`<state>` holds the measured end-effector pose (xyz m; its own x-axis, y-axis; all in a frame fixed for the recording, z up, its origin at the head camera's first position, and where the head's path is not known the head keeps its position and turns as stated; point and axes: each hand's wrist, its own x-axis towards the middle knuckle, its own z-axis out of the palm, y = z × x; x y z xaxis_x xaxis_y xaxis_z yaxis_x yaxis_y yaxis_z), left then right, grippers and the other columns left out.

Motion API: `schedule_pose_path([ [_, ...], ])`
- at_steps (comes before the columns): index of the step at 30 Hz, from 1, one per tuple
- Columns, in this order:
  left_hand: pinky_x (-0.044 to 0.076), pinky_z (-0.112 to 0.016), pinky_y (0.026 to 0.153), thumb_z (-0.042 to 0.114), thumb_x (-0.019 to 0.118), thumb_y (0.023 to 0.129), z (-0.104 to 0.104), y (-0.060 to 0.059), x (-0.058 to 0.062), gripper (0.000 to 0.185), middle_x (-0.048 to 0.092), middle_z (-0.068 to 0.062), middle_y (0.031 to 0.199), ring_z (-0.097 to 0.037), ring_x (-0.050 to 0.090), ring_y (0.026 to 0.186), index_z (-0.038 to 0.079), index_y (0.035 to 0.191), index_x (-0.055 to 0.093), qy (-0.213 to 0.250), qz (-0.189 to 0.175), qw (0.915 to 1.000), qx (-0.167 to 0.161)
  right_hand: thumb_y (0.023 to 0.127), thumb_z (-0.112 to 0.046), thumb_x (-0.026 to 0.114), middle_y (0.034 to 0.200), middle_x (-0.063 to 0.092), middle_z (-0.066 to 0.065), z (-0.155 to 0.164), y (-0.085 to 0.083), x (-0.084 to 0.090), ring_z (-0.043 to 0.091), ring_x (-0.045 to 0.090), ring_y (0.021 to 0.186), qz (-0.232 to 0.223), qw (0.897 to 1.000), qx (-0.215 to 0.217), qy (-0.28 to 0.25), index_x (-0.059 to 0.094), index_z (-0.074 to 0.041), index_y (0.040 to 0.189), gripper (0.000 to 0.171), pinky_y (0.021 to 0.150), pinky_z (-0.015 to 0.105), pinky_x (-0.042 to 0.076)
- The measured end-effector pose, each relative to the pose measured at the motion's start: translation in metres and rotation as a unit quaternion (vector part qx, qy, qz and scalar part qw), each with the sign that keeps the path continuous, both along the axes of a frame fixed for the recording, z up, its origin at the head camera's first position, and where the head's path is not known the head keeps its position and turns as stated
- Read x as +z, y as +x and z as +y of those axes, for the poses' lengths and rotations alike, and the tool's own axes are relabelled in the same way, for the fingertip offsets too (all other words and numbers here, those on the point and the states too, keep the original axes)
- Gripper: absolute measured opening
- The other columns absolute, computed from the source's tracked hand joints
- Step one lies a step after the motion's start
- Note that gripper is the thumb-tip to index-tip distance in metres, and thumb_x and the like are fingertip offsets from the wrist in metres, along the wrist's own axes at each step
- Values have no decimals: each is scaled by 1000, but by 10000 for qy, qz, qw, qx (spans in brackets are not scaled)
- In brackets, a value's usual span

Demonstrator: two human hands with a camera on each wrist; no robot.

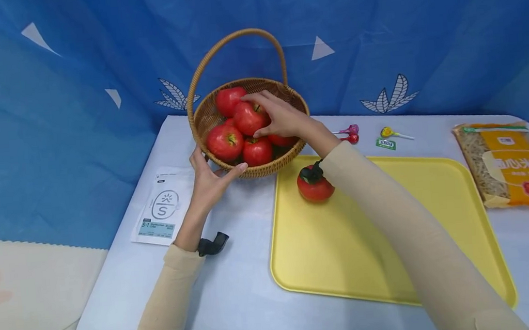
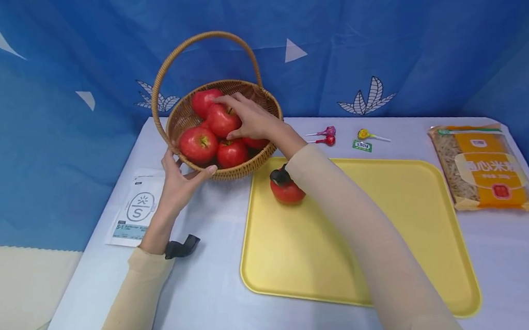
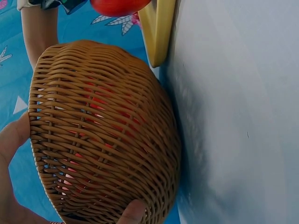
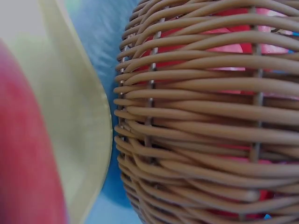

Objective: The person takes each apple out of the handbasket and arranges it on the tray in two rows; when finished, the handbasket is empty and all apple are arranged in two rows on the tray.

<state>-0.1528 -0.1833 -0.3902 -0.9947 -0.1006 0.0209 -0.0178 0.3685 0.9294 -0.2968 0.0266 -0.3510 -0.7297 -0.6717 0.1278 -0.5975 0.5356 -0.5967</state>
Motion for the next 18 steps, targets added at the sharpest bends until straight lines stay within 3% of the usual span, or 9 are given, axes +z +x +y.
schedule_pose_path([
  [4, 45, -46, 108, 36, 81, 79, 0, 0, 0, 112, 8, -7, 154, -26, 22, 144, 19, 156, 1, -18, -24, 10000, 14, 77, -32, 84, 138, 45, 8, 2, 3, 3, 26, 45, 128, 399, 9991, -87, -109, 43, -22, 144, 80, 107, 48, 44],
  [8, 46, -46, 107, 36, 81, 79, 0, 0, -2, 112, 8, -7, 155, -27, 22, 144, 20, 157, 1, -39, -66, 10000, 50, 72, -36, 87, 133, 47, 10, 18, 17, 15, 27, 47, 124, 751, 9965, -241, -286, 47, -22, 140, 80, 102, 48, 47],
  [14, 47, -46, 107, 35, 81, 79, 3, -2, -6, 112, 9, -7, 154, -26, 23, 144, 18, 156, 2, 7, -35, 10000, 20, 71, -39, 86, 120, 49, 13, 76, 56, 39, 28, 53, 111, 1161, 9892, -864, -246, 49, -18, 137, 78, 90, 50, 56],
  [18, 46, -46, 107, 36, 81, 80, 4, -4, -6, 111, 8, -8, 154, -27, 22, 144, 17, 156, 2, 9, -61, 10000, -21, 68, -35, 89, 112, 49, 17, 126, 84, 35, 33, 55, 100, 1488, 9801, -1308, 81, 51, -12, 132, 78, 79, 54, 57],
])
